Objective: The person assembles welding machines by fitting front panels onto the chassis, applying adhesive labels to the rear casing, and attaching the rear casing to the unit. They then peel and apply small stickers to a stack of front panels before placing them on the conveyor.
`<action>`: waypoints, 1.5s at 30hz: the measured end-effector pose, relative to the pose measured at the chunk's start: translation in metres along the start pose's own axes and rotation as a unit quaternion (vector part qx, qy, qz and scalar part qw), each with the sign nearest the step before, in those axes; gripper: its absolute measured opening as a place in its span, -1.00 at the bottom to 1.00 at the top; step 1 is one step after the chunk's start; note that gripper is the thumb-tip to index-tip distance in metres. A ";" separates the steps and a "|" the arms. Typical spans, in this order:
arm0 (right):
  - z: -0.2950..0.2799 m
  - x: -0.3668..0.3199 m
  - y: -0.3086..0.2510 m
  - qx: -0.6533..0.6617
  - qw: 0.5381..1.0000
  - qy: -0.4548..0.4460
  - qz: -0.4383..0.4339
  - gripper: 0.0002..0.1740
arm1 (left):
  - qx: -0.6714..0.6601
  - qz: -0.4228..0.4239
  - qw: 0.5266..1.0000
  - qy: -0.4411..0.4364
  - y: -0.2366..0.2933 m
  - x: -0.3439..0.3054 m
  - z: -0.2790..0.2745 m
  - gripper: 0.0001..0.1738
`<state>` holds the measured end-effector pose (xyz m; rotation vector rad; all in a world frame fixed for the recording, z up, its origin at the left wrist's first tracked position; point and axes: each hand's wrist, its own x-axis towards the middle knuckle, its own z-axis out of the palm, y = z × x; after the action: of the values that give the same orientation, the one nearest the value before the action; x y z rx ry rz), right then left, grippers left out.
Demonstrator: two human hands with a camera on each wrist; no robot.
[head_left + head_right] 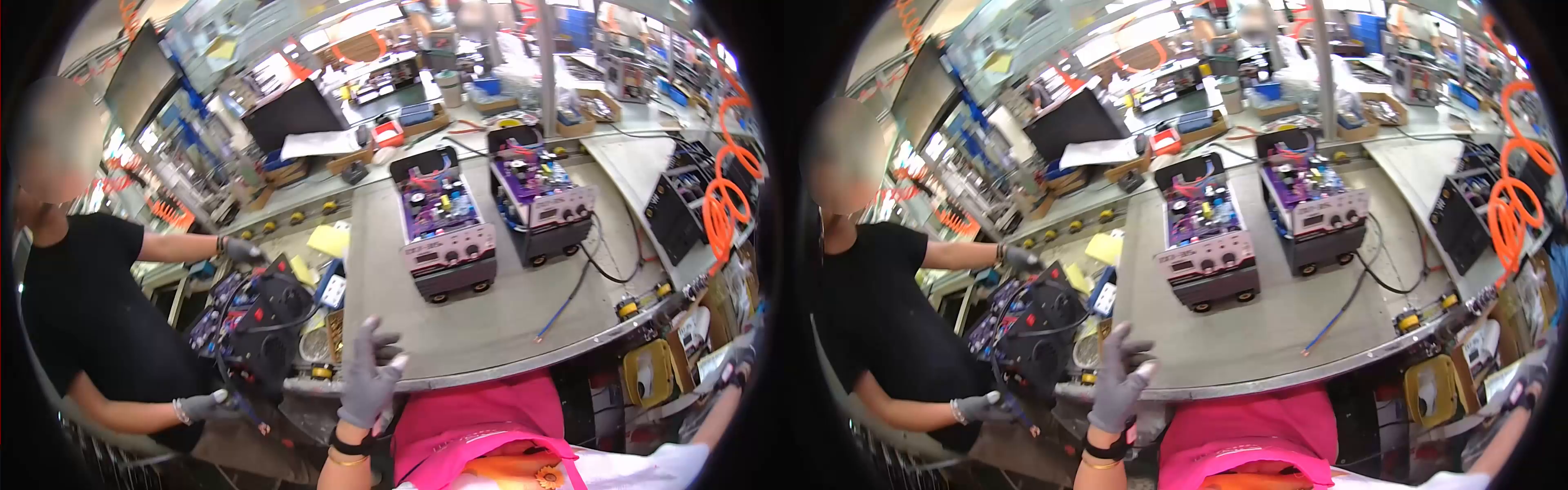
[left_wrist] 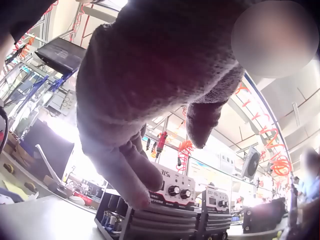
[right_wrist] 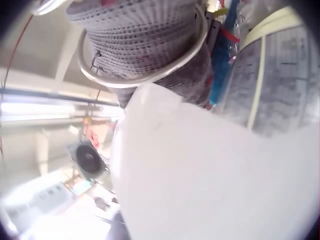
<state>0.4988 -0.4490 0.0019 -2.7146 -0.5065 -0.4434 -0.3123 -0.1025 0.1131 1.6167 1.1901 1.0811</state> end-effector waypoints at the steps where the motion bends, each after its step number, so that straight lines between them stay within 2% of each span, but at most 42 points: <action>1: -0.005 -0.003 -0.007 0.032 0.999 0.024 -0.001 -0.71 | 0.000 -0.019 1.000 -0.023 0.005 -0.003 0.005 -0.22; 5: -0.041 -0.049 -0.091 0.240 0.961 0.129 -0.049 -0.69 | -0.035 -0.011 0.996 -0.085 0.023 -0.012 0.032 -0.22; 7: -0.061 -0.086 -0.151 0.363 0.918 0.134 -0.089 -0.67 | -0.038 0.023 0.992 -0.116 0.026 -0.015 0.046 -0.22; 9: -0.074 -0.129 -0.215 0.481 0.862 0.096 -0.128 -0.66 | -0.039 0.072 0.988 -0.132 0.036 -0.020 0.059 -0.22; 12: -0.089 -0.205 -0.328 0.634 0.749 -0.039 -0.190 -0.64 | -0.040 0.142 0.982 -0.122 0.035 -0.031 0.070 -0.20; 14: -0.103 -0.264 -0.407 0.703 0.649 -0.175 -0.231 -0.62 | -0.042 0.178 0.979 -0.094 0.038 -0.040 0.062 -0.19; 17: -0.143 -0.361 -0.513 0.718 0.517 -0.391 -0.253 -0.57 | -0.014 0.215 0.977 -0.010 0.037 -0.059 0.035 -0.17; 19: -0.161 -0.411 -0.557 0.704 0.445 -0.472 -0.289 -0.56 | 0.014 0.204 0.977 0.058 0.028 -0.073 0.014 -0.12; 21: -0.167 -0.458 -0.586 0.703 0.379 -0.549 -0.247 -0.59 | 0.038 0.196 0.974 0.109 0.021 -0.088 -0.007 -0.06; 22: -0.171 -0.476 -0.595 0.691 0.366 -0.559 -0.277 -0.61 | 0.050 0.198 0.970 0.130 0.017 -0.093 -0.019 -0.03; 23: -0.188 -0.492 -0.603 0.669 0.363 -0.581 -0.289 -0.61 | 0.060 0.198 0.967 0.148 0.014 -0.099 -0.029 0.01; 24: -0.194 -0.508 -0.607 0.645 0.348 -0.610 -0.303 -0.61 | 0.004 0.168 0.977 0.133 0.011 -0.104 -0.038 0.05; 27: -0.183 -0.545 -0.623 0.574 0.314 -0.677 -0.337 -0.62 | -0.135 0.124 0.964 0.192 -0.022 -0.119 -0.053 0.08; 28: -0.178 -0.556 -0.631 0.568 0.300 -0.662 -0.387 -0.61 | -0.137 0.106 0.963 0.209 -0.030 -0.121 -0.061 0.10; 29: -0.179 -0.556 -0.641 0.494 0.311 -0.657 -0.477 -0.60 | -0.145 0.099 0.961 0.212 -0.039 -0.122 -0.068 0.11; 31: -0.186 -0.561 -0.669 0.433 0.303 -0.607 -0.593 -0.58 | -0.165 0.086 0.958 0.217 -0.058 -0.120 -0.080 0.12; 32: -0.182 -0.564 -0.690 0.447 0.305 -0.550 -0.636 -0.59 | -0.192 0.060 0.957 0.209 -0.061 -0.122 -0.084 0.12; 33: -0.174 -0.558 -0.722 0.447 0.306 -0.378 -0.751 -0.60 | -0.173 0.055 0.962 0.202 -0.075 -0.121 -0.086 0.12; 34: -0.157 -0.561 -0.756 0.454 0.358 -0.295 -0.761 -0.64 | -0.154 0.048 0.967 0.196 -0.093 -0.122 -0.086 0.11; 35: -0.168 -0.565 -0.784 0.458 0.412 -0.302 -0.727 -0.66 | -0.133 0.038 0.972 0.188 -0.104 -0.122 -0.086 0.10; 36: -0.159 -0.571 -0.815 0.434 0.474 -0.291 -0.709 -0.67 | -0.179 0.037 0.968 0.173 -0.096 -0.119 -0.086 0.10; 37: -0.149 -0.580 -0.843 0.453 0.480 -0.232 -0.714 -0.65 | -0.137 0.034 0.977 0.161 -0.098 -0.118 -0.086 0.04; 39: -0.115 -0.598 -0.888 0.462 0.475 -0.227 -0.714 -0.60 | -0.042 0.031 0.989 0.142 -0.108 -0.121 -0.086 -0.04; 40: -0.106 -0.607 -0.905 0.463 0.470 -0.230 -0.716 -0.58 | -0.066 0.036 0.994 0.081 -0.104 -0.124 -0.093 -0.01; 41: -0.096 -0.616 -0.918 0.464 0.466 -0.235 -0.716 -0.56 | -0.322 0.000 0.939 0.124 -0.096 -0.124 -0.083 -0.13; 42: -0.091 -0.621 -0.929 0.435 0.453 -0.284 -0.724 -0.52 | -0.308 0.011 0.945 0.111 -0.097 -0.124 -0.089 -0.10; 45: -0.076 -0.628 -0.946 0.382 0.455 -0.296 -0.748 -0.60 | -0.388 -0.013 0.917 0.090 -0.108 -0.114 -0.108 -0.02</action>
<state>-0.4499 0.1711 0.1014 -0.7589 -2.4400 0.4078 -0.4623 -0.1774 0.0226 0.8919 0.7288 1.4678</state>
